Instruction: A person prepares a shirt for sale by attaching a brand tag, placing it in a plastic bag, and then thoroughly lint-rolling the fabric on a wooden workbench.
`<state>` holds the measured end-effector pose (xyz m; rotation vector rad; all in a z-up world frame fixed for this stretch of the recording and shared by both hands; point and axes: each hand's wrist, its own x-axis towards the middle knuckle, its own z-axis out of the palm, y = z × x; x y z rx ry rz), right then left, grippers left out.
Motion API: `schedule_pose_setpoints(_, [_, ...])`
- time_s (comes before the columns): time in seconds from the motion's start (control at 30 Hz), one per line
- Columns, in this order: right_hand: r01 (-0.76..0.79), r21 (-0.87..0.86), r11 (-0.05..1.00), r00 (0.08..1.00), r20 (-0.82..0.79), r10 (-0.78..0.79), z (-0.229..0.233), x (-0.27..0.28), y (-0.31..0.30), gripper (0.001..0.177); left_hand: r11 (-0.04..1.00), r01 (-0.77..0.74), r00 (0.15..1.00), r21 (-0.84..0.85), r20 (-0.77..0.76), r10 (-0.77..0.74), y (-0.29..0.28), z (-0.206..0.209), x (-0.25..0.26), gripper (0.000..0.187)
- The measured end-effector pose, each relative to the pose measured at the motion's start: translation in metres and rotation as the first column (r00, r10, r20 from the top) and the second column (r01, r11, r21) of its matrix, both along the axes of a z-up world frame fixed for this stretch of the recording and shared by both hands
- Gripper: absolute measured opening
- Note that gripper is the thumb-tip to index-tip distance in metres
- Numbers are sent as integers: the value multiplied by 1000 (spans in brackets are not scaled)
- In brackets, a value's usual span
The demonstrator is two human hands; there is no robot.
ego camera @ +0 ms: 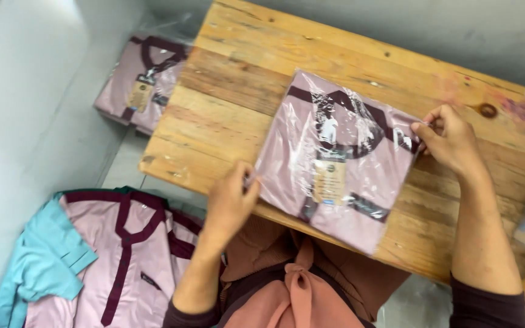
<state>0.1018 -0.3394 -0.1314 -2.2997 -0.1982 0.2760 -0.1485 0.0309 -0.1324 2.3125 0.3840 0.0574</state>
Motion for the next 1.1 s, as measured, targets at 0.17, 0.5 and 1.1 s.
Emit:
schedule_pose_setpoints(0.17, [-134,343,930,980,-91,174,5,-16,127,26,863,-289,839,-414,325,437,109,-9,-5,27])
schedule_pose_setpoints(0.5, [-93,608,789,920,-250,302,31,-21,408,28,641,-372,523,-671,419,742,269,-71,-3,59])
schedule_pose_setpoints(1.1, [-519,214,828,846,-13,533,6,40,494,28,230,-348,247,-909,148,958,409,-297,77,39])
